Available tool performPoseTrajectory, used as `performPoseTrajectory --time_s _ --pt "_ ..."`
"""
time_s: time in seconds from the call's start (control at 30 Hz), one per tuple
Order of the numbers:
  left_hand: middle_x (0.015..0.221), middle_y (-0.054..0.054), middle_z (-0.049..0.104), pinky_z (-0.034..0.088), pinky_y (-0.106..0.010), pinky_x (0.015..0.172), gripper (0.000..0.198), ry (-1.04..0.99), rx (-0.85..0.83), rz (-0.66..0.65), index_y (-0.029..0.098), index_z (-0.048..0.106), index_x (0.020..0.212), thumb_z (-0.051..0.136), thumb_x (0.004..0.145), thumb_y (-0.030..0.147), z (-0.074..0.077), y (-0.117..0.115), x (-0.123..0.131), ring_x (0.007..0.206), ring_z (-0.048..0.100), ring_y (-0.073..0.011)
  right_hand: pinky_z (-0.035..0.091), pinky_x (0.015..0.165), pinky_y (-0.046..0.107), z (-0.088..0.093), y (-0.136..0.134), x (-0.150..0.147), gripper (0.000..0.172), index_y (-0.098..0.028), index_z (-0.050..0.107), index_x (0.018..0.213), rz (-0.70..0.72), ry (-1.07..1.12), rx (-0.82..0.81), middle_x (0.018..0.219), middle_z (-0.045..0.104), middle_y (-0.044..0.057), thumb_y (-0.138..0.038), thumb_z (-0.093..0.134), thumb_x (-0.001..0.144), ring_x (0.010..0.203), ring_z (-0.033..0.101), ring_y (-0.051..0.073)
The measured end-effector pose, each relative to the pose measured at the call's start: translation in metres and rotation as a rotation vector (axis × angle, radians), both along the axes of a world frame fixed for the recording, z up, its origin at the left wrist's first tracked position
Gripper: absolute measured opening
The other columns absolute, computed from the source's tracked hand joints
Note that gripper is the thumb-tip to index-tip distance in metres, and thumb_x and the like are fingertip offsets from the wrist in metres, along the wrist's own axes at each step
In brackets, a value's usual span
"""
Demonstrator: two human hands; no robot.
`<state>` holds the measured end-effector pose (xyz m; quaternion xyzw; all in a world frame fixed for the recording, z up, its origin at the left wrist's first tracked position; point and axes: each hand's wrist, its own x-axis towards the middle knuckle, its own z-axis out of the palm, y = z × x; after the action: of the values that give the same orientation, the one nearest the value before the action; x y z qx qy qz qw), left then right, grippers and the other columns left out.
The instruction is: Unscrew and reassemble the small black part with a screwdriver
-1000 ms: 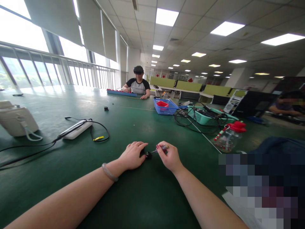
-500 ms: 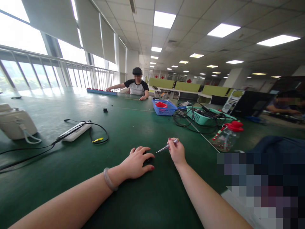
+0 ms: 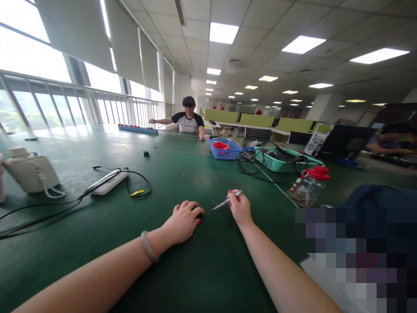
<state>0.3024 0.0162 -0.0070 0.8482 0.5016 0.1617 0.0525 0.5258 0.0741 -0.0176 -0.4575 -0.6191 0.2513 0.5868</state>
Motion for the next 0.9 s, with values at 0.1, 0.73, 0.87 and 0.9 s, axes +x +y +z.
performPoseTrajectory --time_s 0.1,0.73,0.87,0.9 --pt "0.128 -0.005 0.052 0.038 -0.051 0.099 0.028 0.026 -0.016 0.035 0.033 0.057 0.115 0.043 0.091 0.034 0.002 -0.005 -0.016 0.123 0.042 -0.0281 0.037 0.044 0.024 0.0 -0.001 0.0 0.036 -0.02 0.055 0.069 0.019 0.036 -0.031 0.053 0.048 -0.004 -0.052 0.053 0.085 0.046 0.045 0.012" --pt "0.111 -0.01 0.067 0.044 -0.041 0.091 0.044 0.016 0.058 0.477 0.025 0.067 0.109 0.046 0.083 0.054 -0.005 -0.013 -0.216 0.108 0.056 -0.03 0.036 0.044 0.025 -0.001 0.0 -0.002 0.035 -0.021 0.056 0.067 0.038 0.043 -0.03 0.051 0.05 -0.003 -0.053 0.055 0.083 0.045 0.044 0.013" --pt "0.108 -0.01 0.067 0.046 -0.035 0.08 0.047 -0.04 0.105 0.587 0.025 0.064 0.114 0.042 0.085 0.054 0.004 -0.019 -0.224 0.097 0.06 -0.0278 0.035 0.044 0.024 -0.001 -0.001 -0.002 0.033 -0.021 0.056 0.068 0.036 0.035 -0.035 0.052 0.048 -0.004 -0.049 0.054 0.086 0.045 0.043 0.012" --pt "0.105 -0.009 0.067 0.046 -0.034 0.076 0.048 -0.045 0.107 0.63 0.025 0.063 0.115 0.04 0.086 0.055 0.006 -0.021 -0.227 0.092 0.062 -0.0269 0.035 0.044 0.024 -0.001 -0.001 -0.002 0.034 -0.021 0.056 0.068 0.031 0.032 -0.033 0.052 0.048 -0.004 -0.049 0.054 0.086 0.045 0.043 0.012"
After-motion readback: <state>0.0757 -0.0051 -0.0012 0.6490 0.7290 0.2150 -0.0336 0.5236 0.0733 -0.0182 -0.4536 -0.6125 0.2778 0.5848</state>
